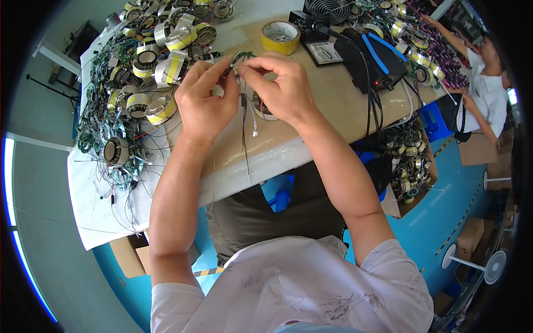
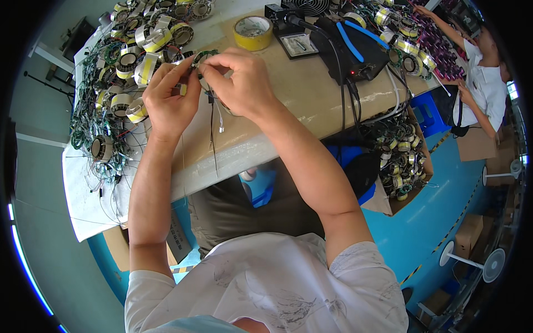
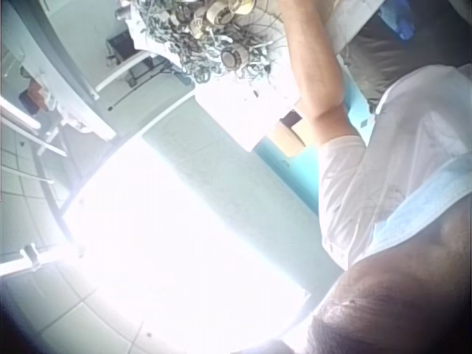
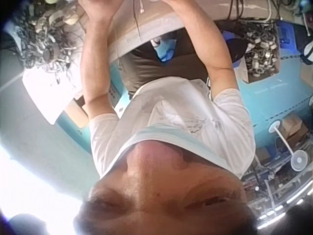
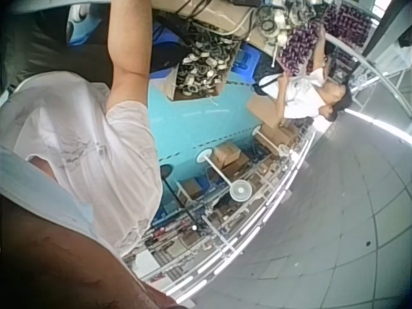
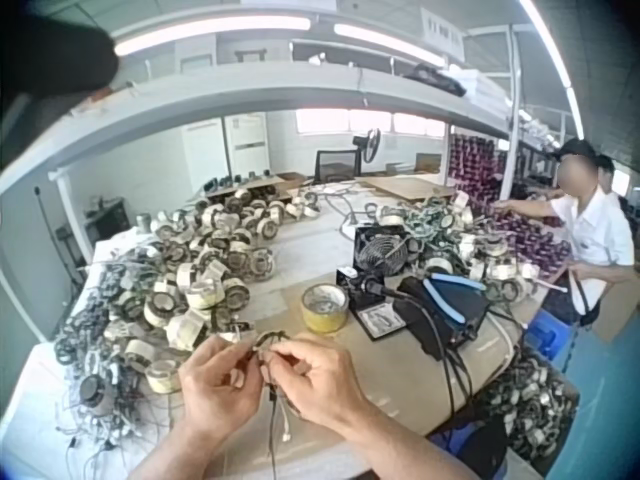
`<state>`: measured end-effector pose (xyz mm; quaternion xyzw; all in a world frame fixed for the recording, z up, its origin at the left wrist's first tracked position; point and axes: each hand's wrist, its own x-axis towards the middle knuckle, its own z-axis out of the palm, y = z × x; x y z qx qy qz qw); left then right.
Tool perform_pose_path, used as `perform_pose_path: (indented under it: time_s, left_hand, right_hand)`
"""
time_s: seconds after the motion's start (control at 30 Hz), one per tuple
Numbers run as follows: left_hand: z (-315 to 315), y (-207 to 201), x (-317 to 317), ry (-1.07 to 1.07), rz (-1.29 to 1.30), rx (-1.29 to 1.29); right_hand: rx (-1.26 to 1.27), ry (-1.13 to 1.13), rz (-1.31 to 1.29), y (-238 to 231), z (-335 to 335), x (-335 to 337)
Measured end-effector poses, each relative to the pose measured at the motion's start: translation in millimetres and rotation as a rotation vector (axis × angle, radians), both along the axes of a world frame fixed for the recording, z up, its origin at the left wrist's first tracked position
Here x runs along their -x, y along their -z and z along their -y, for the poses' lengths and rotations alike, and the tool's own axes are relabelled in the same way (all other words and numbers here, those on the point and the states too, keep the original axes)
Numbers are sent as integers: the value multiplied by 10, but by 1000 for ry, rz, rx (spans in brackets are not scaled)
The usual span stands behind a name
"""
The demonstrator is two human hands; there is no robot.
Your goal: Soldering wires and components onto small circuit boards on electronic assemblies at a workbench.
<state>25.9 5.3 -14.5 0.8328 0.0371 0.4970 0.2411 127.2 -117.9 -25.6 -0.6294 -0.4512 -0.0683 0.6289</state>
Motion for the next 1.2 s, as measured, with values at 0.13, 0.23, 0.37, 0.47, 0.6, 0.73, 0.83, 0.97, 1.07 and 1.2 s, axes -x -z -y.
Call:
perform_pose_path:
  time_s: [0.13,0.23,0.37,0.47,0.6,0.73,0.83,0.97,1.07,1.2]
  left_hand:
    - [-1,8,-6,3,11,-1]
    - [5,12,-7,2,10,-4]
    - [31,-6,11,-24,-17,-43]
    - [24,-1,-6,10,23,-85]
    - [6,16,-38,35,32,-111]
    - [-27,31,-63,58,48,-102]
    - [-19,16,-36,56,10,-61]
    - [21,-31,-8,45,-37,-26]
    - [13,-35,-3,38,-40,-23]
    - [20,-40,-5,21,-54,-22]
  right_hand:
    - [-23,-23,-76,-14,4,11]
    - [33,-29,-137,-28,17,19]
    - [78,-33,-200,-52,35,32]
    - [69,-20,-164,-52,33,42]
    - [52,-27,-203,-37,28,43]
    - [-2,10,-47,25,-5,9]
    - [-8,29,24,29,-7,7]
    - [-36,49,52,17,-13,27]
    - [-69,58,96,9,-32,36]
    - [-76,74,100,27,-43,26]
